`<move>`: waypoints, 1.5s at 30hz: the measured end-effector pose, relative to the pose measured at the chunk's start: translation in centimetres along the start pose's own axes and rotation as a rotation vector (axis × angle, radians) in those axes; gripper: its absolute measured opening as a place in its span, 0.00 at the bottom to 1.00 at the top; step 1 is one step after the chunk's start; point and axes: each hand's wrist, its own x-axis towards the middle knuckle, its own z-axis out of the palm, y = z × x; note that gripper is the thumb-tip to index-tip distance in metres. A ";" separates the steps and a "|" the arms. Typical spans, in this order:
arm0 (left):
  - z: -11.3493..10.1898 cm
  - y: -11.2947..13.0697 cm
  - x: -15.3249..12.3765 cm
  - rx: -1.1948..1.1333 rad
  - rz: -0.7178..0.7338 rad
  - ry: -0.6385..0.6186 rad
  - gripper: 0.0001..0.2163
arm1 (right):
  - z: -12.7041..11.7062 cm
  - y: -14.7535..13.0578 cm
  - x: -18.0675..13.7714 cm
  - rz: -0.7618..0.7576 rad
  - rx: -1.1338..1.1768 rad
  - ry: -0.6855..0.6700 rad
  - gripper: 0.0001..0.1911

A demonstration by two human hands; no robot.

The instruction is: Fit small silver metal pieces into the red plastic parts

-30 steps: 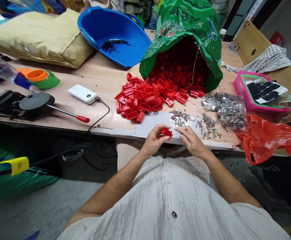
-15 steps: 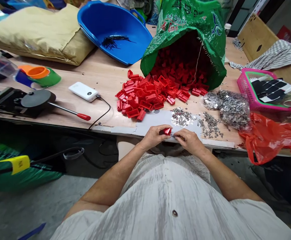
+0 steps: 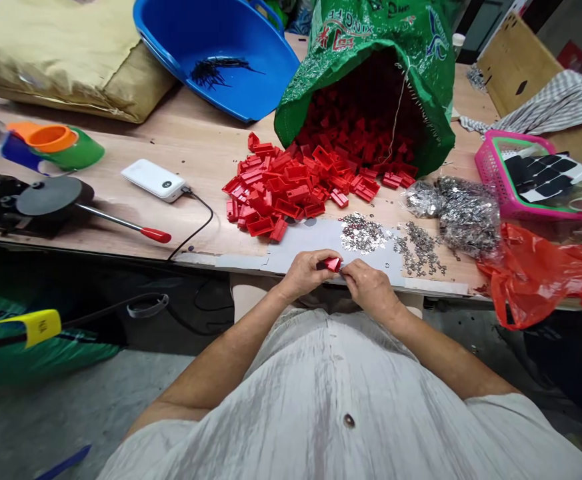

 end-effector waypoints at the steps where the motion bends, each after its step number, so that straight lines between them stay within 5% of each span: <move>1: 0.0 0.0 0.0 0.002 0.003 0.002 0.11 | 0.0 -0.3 0.0 0.022 -0.014 0.001 0.09; 7: 0.2 0.9 -0.7 -0.121 0.002 0.115 0.12 | -0.4 0.7 -0.2 -0.030 0.235 0.109 0.08; 10: 0.4 2.2 -1.6 -0.492 -0.065 0.233 0.14 | -1.3 1.0 -0.6 -0.065 0.436 0.163 0.11; 13: 0.6 3.8 -2.5 -0.923 -0.188 0.223 0.12 | -2.3 0.2 -1.2 -0.099 0.546 0.018 0.19; 18: 1.2 5.7 -3.4 -1.339 -0.318 0.176 0.13 | -3.4 -1.4 -1.7 -0.138 0.475 -0.010 0.21; 25: 2.1 6.7 -3.8 -1.518 -0.403 0.251 0.06 | -3.3 -1.6 -1.7 -0.177 0.305 0.123 0.20; 32: 3.3 6.9 -3.9 -1.568 -0.441 0.310 0.05 | -2.1 -1.6 -1.6 -0.168 0.479 0.200 0.19; 36: 3.0 6.1 -4.4 -1.458 -0.441 0.226 0.08 | -2.0 -0.5 -1.9 -0.109 0.612 0.138 0.20; 42: 4.1 1.7 -6.2 -0.813 -0.524 -0.029 0.14 | -3.0 4.9 -2.1 0.208 0.279 0.285 0.17; 45: 5.6 -1.2 -6.3 -0.471 -0.560 -0.009 0.11 | -3.3 7.3 -1.4 0.271 0.016 0.308 0.11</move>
